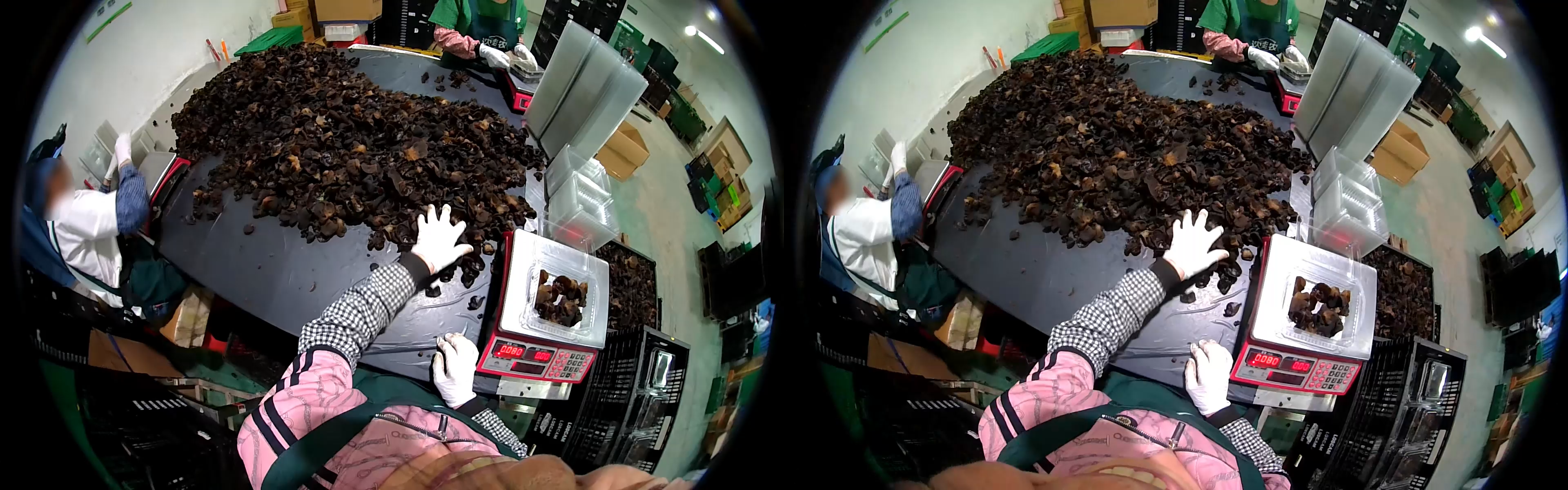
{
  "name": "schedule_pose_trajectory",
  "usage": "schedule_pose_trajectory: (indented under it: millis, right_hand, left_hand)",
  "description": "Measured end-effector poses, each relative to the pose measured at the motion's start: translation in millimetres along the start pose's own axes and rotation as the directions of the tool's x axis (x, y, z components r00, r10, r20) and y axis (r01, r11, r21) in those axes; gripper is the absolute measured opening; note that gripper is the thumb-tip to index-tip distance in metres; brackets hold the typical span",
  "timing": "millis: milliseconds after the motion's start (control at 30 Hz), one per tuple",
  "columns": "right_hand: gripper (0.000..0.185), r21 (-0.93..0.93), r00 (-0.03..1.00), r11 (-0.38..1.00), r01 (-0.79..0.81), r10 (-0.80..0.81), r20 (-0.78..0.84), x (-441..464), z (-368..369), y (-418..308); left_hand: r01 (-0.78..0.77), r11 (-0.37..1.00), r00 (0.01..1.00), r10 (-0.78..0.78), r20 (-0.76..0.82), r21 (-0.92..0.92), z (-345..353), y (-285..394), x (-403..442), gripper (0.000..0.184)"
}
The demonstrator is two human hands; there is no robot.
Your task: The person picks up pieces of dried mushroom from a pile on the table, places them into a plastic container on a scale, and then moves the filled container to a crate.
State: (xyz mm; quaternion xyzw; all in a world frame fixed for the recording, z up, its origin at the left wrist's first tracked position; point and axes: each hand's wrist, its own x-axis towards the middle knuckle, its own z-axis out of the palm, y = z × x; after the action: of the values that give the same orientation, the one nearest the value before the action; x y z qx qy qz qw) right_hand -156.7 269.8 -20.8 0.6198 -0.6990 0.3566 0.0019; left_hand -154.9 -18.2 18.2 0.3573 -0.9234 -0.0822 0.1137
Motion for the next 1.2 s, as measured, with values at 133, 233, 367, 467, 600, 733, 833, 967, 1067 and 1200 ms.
schedule_pose_trajectory:
  millis: [133,233,367,467,600,733,833,967,1067,1200]
  right_hand:
    - [0.036,-0.013,1.000,1.000,0.000,0.000,0.013,0.0,-0.1,-0.8]
    - [0.035,-0.012,1.000,1.000,0.006,-0.006,0.015,0.5,1.1,0.9]
    - [0.035,-0.017,0.999,1.000,-0.013,0.014,0.029,1.0,0.2,0.0]
    - [0.036,-0.027,1.000,1.000,-0.015,0.016,0.026,1.0,0.5,-0.6]
    - [0.039,-0.028,0.999,0.999,-0.033,0.034,0.030,2.1,0.2,-2.6]
    - [0.037,-0.054,0.999,0.998,-0.026,0.028,0.041,3.0,1.5,-1.9]
    - [0.037,-0.064,0.999,0.997,-0.037,0.039,0.037,2.8,2.5,-1.4]
    - [0.037,-0.084,0.997,0.995,-0.048,0.053,0.057,5.9,-0.4,-5.5]
    - [0.036,-0.077,0.999,0.997,-0.029,0.032,0.042,6.6,2.2,-3.9]
    - [0.035,-0.067,0.999,0.997,-0.022,0.024,0.021,4.4,4.1,-2.3]
  left_hand:
    - [-0.190,0.981,0.982,0.190,0.002,0.037,6.1,12.4,-39.0,0.062]
    - [-0.241,0.970,0.965,0.236,-0.110,-0.028,-2.4,10.1,-73.3,0.054]
    - [-0.152,0.986,0.982,0.143,-0.125,-0.066,-5.4,-10.8,-102.1,0.052]
    - [-0.045,0.997,0.964,0.029,-0.265,-0.057,2.5,-29.2,-109.2,0.047]
    - [0.075,0.989,0.893,-0.123,-0.434,-0.125,10.9,-42.2,-103.4,0.046]
    - [0.142,0.979,0.830,-0.198,-0.521,-0.146,18.5,-60.7,-99.5,0.047]
    - [0.190,0.963,0.808,-0.265,-0.527,-0.194,25.4,-75.2,-102.8,0.051]
    - [0.241,0.945,0.804,-0.321,-0.501,-0.219,29.1,-90.7,-102.3,0.045]
    - [0.160,0.956,0.770,-0.277,-0.574,-0.247,17.4,-84.5,-102.7,0.042]
    - [-0.073,0.941,0.798,-0.143,-0.586,-0.329,6.2,-63.1,-101.6,0.038]
